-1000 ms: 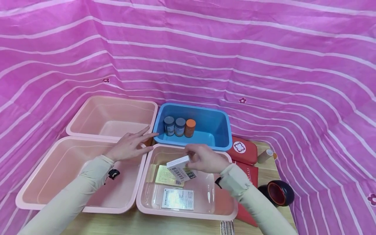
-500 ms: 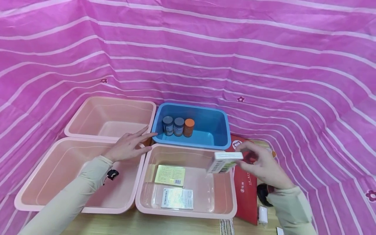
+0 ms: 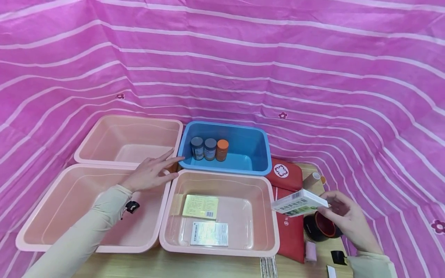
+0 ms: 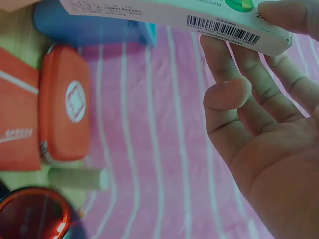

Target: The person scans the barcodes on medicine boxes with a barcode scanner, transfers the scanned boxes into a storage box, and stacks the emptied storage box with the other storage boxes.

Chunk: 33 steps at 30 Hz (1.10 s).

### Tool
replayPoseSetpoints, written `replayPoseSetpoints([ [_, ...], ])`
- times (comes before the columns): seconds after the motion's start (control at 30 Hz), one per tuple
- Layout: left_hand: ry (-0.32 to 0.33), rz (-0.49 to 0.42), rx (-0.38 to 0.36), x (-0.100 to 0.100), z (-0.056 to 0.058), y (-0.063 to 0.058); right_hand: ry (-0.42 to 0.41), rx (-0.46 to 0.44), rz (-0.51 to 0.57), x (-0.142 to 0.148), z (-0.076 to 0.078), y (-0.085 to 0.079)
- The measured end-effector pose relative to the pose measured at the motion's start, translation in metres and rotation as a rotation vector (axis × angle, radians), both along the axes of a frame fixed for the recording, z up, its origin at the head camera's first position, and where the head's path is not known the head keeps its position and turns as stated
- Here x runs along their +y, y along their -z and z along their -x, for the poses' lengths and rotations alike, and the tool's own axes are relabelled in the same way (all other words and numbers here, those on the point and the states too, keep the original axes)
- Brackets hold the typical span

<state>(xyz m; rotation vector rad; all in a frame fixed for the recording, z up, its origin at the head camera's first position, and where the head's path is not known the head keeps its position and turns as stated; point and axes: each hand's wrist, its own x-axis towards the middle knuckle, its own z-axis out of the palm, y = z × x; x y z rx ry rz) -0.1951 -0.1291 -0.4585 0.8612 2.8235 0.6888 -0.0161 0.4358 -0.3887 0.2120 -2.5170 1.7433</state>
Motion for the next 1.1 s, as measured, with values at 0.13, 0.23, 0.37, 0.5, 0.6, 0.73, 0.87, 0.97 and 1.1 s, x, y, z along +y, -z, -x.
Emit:
replayPoseSetpoints([
  [0.13, -0.004, 0.001, -0.011, 0.0, 0.0, 0.001, 0.022, -0.002, 0.096, 0.019, -0.012, 0.014],
  [0.23, -0.007, 0.003, -0.016, 0.0, 0.0, 0.001, 0.043, -0.014, 0.111, 0.029, -0.019, 0.023],
  [0.37, -0.007, 0.008, -0.006, 0.0, 0.001, 0.001, 0.061, -0.036, 0.049, 0.037, -0.025, 0.035],
  [0.5, -0.008, 0.005, 0.004, -0.001, 0.001, 0.003, 0.081, -0.044, -0.052, 0.042, -0.026, 0.045],
  [0.6, -0.007, 0.001, 0.007, -0.001, 0.002, 0.003, 0.126, -0.064, -0.202, 0.045, -0.026, 0.051],
  [0.73, -0.009, 0.005, 0.005, -0.001, 0.001, 0.003, 0.15, -0.123, -0.331, 0.049, -0.027, 0.059],
  [0.87, -0.009, 0.011, 0.005, 0.0, 0.001, 0.002, 0.13, -0.14, -0.311, 0.056, -0.028, 0.068],
  [0.97, -0.008, 0.012, 0.001, 0.0, 0.0, 0.001, 0.14, -0.119, -0.31, 0.059, -0.029, 0.075],
  [1.1, -0.01, 0.012, -0.006, 0.001, 0.0, 0.001, 0.167, -0.102, -0.301, 0.06, -0.029, 0.083],
])
